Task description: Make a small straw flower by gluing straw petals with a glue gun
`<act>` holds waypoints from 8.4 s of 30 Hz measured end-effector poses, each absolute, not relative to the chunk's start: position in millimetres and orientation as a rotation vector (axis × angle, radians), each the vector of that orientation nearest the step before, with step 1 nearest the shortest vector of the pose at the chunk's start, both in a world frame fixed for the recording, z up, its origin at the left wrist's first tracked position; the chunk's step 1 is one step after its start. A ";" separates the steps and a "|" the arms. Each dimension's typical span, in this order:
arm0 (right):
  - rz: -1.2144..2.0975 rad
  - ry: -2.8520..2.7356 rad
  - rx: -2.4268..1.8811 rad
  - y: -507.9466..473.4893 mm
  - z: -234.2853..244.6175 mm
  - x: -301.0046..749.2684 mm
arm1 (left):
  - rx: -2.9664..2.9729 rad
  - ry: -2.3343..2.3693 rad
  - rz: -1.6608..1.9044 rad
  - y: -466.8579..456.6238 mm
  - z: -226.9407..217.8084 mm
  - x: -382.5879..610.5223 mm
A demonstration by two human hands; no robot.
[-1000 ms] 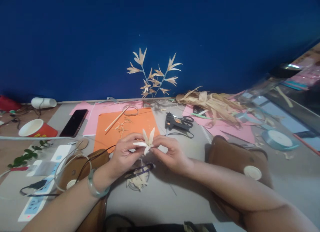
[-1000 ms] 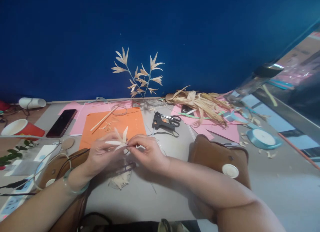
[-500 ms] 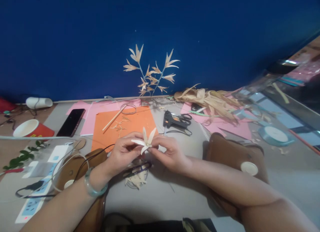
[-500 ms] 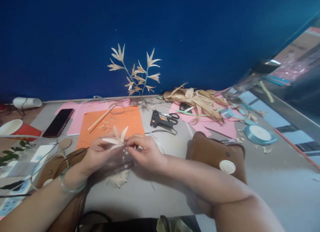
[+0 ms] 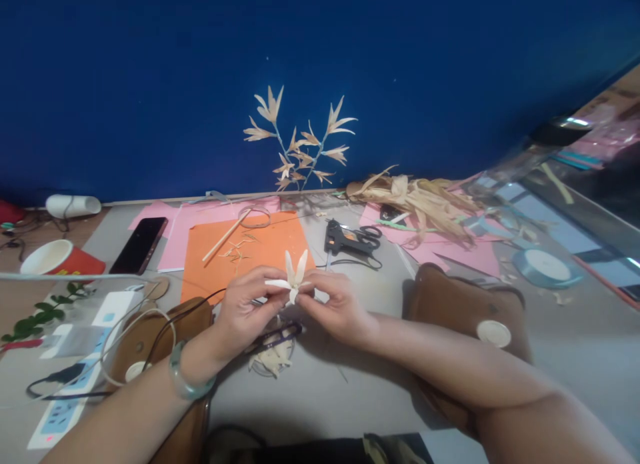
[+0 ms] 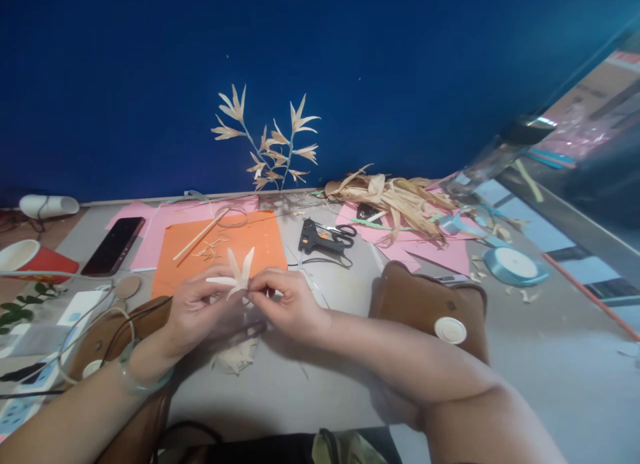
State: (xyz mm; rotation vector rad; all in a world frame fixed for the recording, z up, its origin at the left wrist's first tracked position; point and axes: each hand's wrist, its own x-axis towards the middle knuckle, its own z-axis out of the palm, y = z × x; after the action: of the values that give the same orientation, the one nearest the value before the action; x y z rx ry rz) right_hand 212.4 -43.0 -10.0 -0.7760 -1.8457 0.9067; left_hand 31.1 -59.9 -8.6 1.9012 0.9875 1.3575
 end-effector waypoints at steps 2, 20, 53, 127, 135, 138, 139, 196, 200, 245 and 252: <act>0.903 -1.842 -0.772 -43.1 -10.8 212.0 | 1.921 0.992 1.357 -60.5 -9.5 30.8; 0.870 -1.825 -0.774 -40.0 -10.8 210.8 | 1.670 1.055 1.304 -56.9 -12.6 34.2; 0.660 -1.839 -0.570 -41.4 0.2 219.3 | 2.376 1.014 1.300 -69.0 -5.3 21.8; 0.572 -1.867 -0.558 -44.7 1.5 217.9 | 2.350 0.983 1.391 -75.2 5.9 30.9; 0.592 -1.868 -0.561 -45.1 2.0 218.2 | 2.365 0.974 1.388 -74.5 6.5 30.4; 0.603 -1.869 -0.559 -45.1 1.3 218.4 | 2.357 0.938 1.424 -73.8 4.9 30.7; 0.610 -1.867 -0.558 -45.2 1.0 218.4 | 2.352 0.927 1.432 -73.7 4.3 30.9; 0.651 -1.827 -0.613 -48.7 -0.6 217.4 | 2.133 0.889 1.371 -70.9 -7.3 27.0; 0.662 -1.834 -0.618 -49.0 -0.3 217.9 | 2.111 0.908 1.371 -71.3 -8.2 26.5; 0.656 -1.820 -0.653 -50.2 -0.9 217.2 | 2.133 0.898 1.374 -69.6 -6.4 27.9; 0.656 -1.823 -0.653 -50.0 -0.8 216.6 | 2.109 0.910 1.358 -69.7 -6.6 27.6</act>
State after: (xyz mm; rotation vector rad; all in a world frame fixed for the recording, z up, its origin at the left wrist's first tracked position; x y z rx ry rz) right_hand 216.6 -50.0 -0.8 -0.6532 -1.8226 0.6562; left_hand 27.6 -69.7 -6.6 2.1091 0.9096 1.3583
